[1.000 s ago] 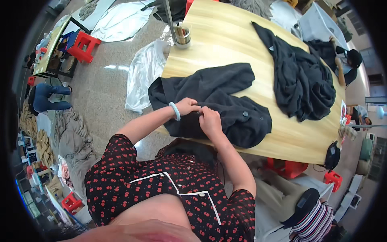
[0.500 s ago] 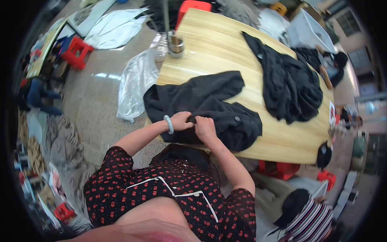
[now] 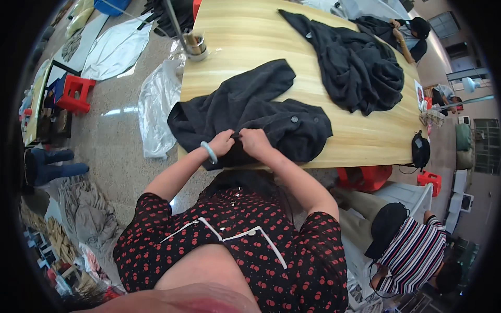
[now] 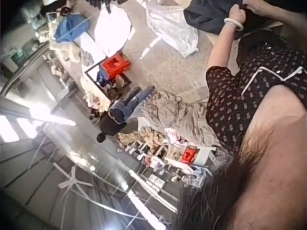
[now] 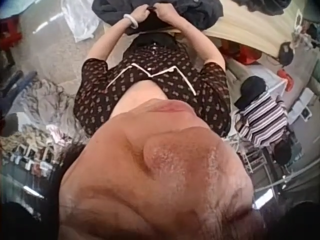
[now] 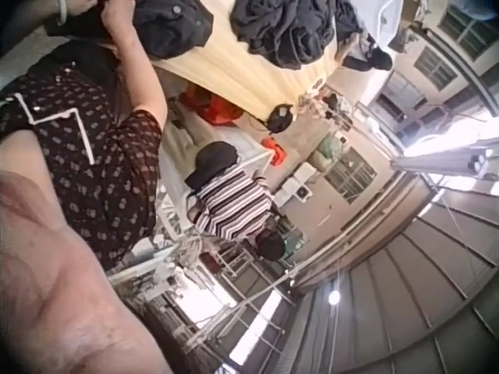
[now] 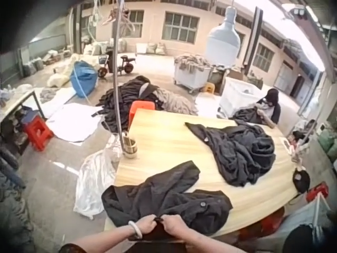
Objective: Inspecting and arranging garments on a work table in a sewing factory.
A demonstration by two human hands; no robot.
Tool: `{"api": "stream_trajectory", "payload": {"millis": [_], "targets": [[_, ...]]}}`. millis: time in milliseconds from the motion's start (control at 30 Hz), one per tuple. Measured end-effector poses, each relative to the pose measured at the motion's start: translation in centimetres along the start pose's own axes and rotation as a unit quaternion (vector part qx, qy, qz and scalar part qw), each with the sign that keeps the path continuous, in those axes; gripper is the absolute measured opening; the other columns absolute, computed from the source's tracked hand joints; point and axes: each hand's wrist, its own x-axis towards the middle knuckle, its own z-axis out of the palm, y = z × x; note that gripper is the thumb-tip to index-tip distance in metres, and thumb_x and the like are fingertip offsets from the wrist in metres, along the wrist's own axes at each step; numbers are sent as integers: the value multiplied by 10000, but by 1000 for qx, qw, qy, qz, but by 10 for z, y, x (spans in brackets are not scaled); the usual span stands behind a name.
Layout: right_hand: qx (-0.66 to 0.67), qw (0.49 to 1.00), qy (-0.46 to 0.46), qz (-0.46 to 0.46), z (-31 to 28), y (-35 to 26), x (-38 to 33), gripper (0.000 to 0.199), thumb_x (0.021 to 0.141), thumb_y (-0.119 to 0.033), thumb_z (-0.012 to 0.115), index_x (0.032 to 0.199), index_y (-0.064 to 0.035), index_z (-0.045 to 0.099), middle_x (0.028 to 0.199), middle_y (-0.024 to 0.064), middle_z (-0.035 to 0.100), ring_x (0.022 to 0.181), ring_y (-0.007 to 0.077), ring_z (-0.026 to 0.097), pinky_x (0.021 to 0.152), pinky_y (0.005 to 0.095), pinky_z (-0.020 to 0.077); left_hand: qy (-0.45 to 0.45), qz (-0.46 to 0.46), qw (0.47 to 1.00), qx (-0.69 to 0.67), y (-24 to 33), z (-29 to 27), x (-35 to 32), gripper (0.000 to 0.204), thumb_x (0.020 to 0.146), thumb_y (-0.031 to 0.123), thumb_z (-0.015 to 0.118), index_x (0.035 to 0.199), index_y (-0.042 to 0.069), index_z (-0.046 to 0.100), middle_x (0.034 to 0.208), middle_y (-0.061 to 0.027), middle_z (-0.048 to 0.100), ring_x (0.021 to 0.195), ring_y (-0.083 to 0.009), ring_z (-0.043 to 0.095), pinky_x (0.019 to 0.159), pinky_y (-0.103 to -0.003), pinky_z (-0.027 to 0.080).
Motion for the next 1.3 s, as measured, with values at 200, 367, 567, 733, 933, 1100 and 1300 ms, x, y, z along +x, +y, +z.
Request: {"api": "stream_trajectory", "payload": {"millis": [200, 367, 567, 733, 933, 1100, 1300], "targets": [[38, 998, 23, 47, 3, 5, -2, 95, 726, -76, 514, 740, -5, 576, 712, 194, 573, 728, 346, 566, 664, 418, 442, 11, -7, 999, -32, -8, 12, 16, 199, 723, 87, 484, 889, -18, 519, 869, -233, 565, 880, -371, 528, 763, -396, 417], [50, 996, 59, 35, 12, 6, -6, 79, 720, -37, 501, 721, 3, 568, 700, 206, 565, 707, 348, 564, 633, 425, 439, 12, -40, 998, -52, -13, 19, 14, 185, 726, 84, 496, 888, -5, 501, 858, -220, 567, 875, -356, 535, 752, -384, 421], [40, 996, 76, 32, 9, 11, -11, 146, 729, -30, 498, 842, 8, 581, 779, 190, 585, 761, 341, 566, 676, 403, 446, 75, 39, 996, -15, 5, 19, 9, 185, 725, -6, 449, 909, -10, 436, 797, -216, 539, 784, -386, 519, 702, -423, 413], [4, 996, 84, 5, 11, 16, -12, 140, 720, -9, 490, 834, 17, 567, 771, 191, 588, 751, 346, 564, 677, 411, 440, 109, 101, 988, 27, 6, 21, 10, 192, 703, -38, 436, 893, -8, 437, 794, -205, 538, 783, -371, 522, 684, -422, 414], [96, 992, 64, 51, -3, 18, -14, 197, 759, -70, 520, 942, -5, 557, 853, 179, 588, 812, 310, 573, 716, 347, 443, 114, 152, 982, -5, 10, 10, 11, 187, 701, -37, 442, 883, 9, 436, 800, -168, 526, 787, -337, 520, 678, -395, 422], [160, 985, 15, 63, -30, 14, -2, 171, 750, -84, 538, 903, -11, 554, 795, 154, 587, 749, 268, 579, 672, 318, 433, 75, 203, 976, -16, 21, -10, 20, 190, 697, -43, 440, 879, 11, 432, 802, -165, 514, 770, -330, 519, 681, -372, 427], [200, 977, 16, 71, -33, 23, -4, 151, 728, -96, 572, 853, -11, 560, 732, 130, 576, 672, 223, 566, 630, 297, 431, 10, 161, 981, -109, 33, -15, 25, 181, 743, 19, 510, 911, 17, 445, 814, -128, 523, 765, -219, 540, 681, -306, 432]]}}
